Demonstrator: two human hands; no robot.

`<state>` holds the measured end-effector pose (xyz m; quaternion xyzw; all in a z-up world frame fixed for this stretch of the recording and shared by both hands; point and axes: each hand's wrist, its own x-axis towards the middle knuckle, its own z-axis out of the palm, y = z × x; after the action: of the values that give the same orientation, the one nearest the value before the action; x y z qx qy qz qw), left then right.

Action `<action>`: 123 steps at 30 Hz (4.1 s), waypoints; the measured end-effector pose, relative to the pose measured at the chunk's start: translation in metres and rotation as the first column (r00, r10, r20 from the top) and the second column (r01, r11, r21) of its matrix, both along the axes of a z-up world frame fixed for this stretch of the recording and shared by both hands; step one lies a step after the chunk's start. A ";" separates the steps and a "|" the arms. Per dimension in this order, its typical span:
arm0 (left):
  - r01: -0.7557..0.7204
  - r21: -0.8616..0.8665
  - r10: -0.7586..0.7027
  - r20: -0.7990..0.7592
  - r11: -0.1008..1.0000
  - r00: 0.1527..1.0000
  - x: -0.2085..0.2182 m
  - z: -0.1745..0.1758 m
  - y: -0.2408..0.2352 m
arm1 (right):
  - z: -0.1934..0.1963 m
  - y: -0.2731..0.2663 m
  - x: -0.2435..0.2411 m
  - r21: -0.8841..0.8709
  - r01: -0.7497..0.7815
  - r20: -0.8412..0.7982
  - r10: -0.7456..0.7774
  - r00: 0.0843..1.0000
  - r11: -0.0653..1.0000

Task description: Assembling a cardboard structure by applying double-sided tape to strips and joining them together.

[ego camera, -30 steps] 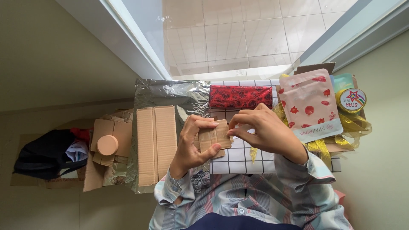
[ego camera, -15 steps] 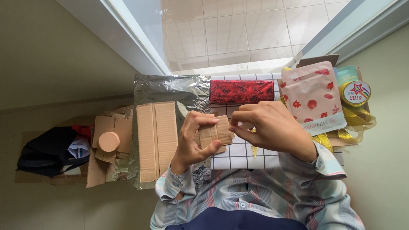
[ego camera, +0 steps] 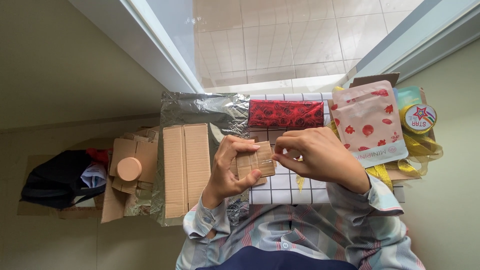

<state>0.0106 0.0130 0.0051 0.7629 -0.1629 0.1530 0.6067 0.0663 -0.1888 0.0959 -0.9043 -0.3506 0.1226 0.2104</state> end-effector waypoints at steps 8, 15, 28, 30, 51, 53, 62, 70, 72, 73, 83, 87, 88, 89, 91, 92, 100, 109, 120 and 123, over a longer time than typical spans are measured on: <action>0.002 -0.003 -0.002 0.000 1.000 1.000 0.002 0.000 0.000 | -0.001 -0.002 0.001 -0.008 0.004 0.070 -0.003 0.998 1.000; -0.003 -0.019 0.003 0.000 1.000 1.000 0.002 -0.002 -0.001 | -0.006 -0.003 0.002 -0.025 -0.003 0.051 0.005 0.999 1.000; -0.012 -0.016 0.012 -0.002 1.000 1.000 0.001 0.000 -0.001 | -0.008 -0.003 -0.001 0.034 0.014 -0.003 -0.014 1.000 0.999; -0.006 -0.009 0.006 0.004 1.000 1.000 0.000 0.000 -0.001 | -0.009 -0.003 -0.003 0.051 0.016 0.013 -0.016 1.000 0.999; -0.027 -0.019 0.027 0.017 0.999 0.999 0.000 -0.005 -0.002 | -0.025 -0.002 -0.009 0.248 0.123 -0.100 -0.101 0.990 0.961; -0.025 -0.023 0.025 0.009 0.999 1.000 -0.001 -0.005 -0.003 | -0.024 -0.003 -0.011 0.250 0.128 -0.106 -0.104 0.989 0.960; -0.024 -0.027 0.024 0.005 0.999 1.000 -0.001 -0.006 -0.004 | -0.022 -0.001 -0.015 0.223 0.144 -0.067 -0.132 0.989 0.964; -0.031 -0.033 0.031 0.011 0.999 0.999 -0.001 -0.009 -0.004 | -0.021 -0.001 -0.018 0.192 0.147 -0.033 -0.143 0.989 0.970; -0.031 -0.024 0.031 0.012 0.999 0.999 0.000 -0.010 -0.003 | -0.020 0.000 -0.019 0.183 0.161 -0.036 -0.157 0.987 0.970; -0.031 -0.023 0.031 0.013 0.999 0.999 -0.001 -0.010 -0.004 | -0.020 0.000 -0.019 0.184 0.161 -0.034 -0.158 0.987 0.970; -0.041 -0.027 0.042 0.037 0.999 0.998 -0.001 -0.009 -0.006 | -0.021 0.001 -0.021 0.223 0.193 -0.047 -0.188 0.981 0.956; -0.044 -0.041 0.046 0.037 0.998 0.998 -0.001 -0.009 -0.006 | -0.025 -0.003 -0.022 0.242 0.212 -0.033 -0.210 0.977 0.947; -0.046 -0.040 0.048 0.036 0.998 0.998 -0.002 -0.010 -0.006 | -0.023 -0.004 -0.022 0.243 0.210 -0.034 -0.208 0.977 0.947; -0.045 -0.039 0.046 0.036 0.998 0.998 -0.002 -0.010 -0.005 | -0.022 -0.004 -0.022 0.243 0.210 -0.018 -0.213 0.977 0.947; -0.041 -0.037 0.042 0.034 0.998 0.999 -0.002 -0.010 -0.006 | -0.017 -0.005 -0.023 0.243 0.213 -0.003 -0.219 0.976 0.946; -0.041 -0.043 0.043 0.030 0.998 0.999 -0.002 -0.010 -0.006 | -0.013 -0.005 -0.024 0.229 0.207 0.018 -0.216 0.976 0.951; -0.039 -0.046 0.040 0.025 0.998 0.999 -0.001 -0.010 -0.005 | -0.007 -0.003 -0.026 0.174 0.199 0.109 -0.220 0.969 0.964; -0.037 -0.033 0.038 0.022 0.999 0.999 -0.001 -0.008 -0.005 | -0.008 -0.003 -0.023 0.136 0.201 0.106 -0.216 0.971 0.970; -0.046 -0.035 0.047 0.034 0.998 0.998 -0.002 -0.011 -0.005 | -0.029 0.000 -0.022 0.211 0.181 0.032 -0.192 0.981 0.960; -0.050 -0.038 0.051 0.030 0.998 0.998 -0.003 -0.014 -0.005 | -0.027 0.000 -0.023 0.201 0.168 0.044 -0.180 0.983 0.965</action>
<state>0.0081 0.0079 -0.0087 0.7530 -0.1501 0.1833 0.6140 0.0434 -0.1890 0.0688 -0.9097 -0.2867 0.0407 0.2975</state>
